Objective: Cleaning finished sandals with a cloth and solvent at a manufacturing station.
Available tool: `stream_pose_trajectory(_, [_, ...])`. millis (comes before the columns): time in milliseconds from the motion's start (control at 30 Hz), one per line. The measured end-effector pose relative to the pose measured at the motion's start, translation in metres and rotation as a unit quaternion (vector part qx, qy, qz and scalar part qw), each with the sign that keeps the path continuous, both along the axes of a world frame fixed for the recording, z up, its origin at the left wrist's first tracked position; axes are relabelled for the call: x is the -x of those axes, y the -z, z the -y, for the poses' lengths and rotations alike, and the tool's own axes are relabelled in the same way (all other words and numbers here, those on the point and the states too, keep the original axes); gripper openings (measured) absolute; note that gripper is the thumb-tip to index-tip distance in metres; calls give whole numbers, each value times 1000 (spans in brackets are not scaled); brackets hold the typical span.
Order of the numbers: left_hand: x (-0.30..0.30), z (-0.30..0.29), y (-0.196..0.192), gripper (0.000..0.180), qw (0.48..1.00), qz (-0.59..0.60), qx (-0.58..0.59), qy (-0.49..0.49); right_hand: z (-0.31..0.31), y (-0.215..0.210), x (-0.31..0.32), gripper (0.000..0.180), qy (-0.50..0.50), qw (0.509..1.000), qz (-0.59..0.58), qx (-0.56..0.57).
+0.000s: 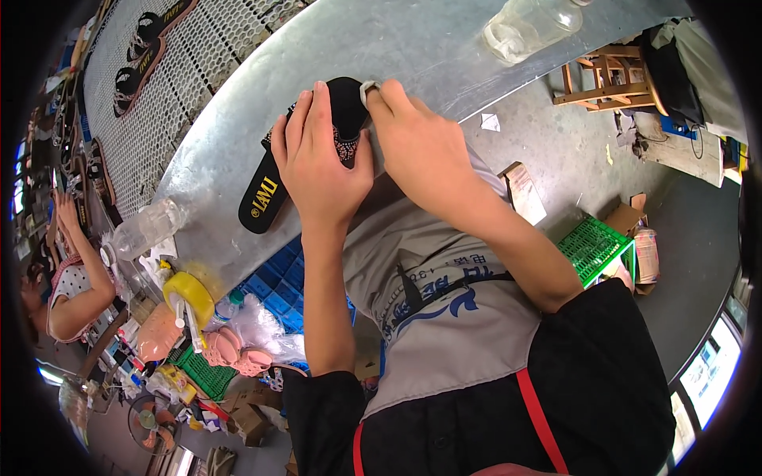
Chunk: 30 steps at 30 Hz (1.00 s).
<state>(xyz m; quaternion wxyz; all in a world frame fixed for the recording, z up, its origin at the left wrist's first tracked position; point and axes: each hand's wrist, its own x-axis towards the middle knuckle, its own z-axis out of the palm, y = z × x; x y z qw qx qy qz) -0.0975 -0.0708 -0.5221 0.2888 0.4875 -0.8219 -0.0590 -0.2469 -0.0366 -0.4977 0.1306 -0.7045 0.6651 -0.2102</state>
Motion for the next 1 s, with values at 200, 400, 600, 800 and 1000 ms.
stream_pose_trajectory(200, [-2,1,0,70,1000,-3,-15,2,5,2,-12,32,7,1000,-9,-1])
stream_pose_trajectory(400, [3,1,0,70,1000,-9,-9,-1,-13,-12,9,34,-25,999,32,-34])
stream_pose_trajectory(600, [-8,-1,-18,70,995,-83,-39,40,-56,-27,38,41,-96,984,136,-67])
stream_pose_trajectory(800, [-17,-60,-72,45,920,-217,-212,249,-73,-51,63,28,-203,861,422,-198])
stream_pose_trajectory(1000, [-26,-109,-57,13,920,-286,-239,122,-83,-41,56,21,-213,864,419,-178])
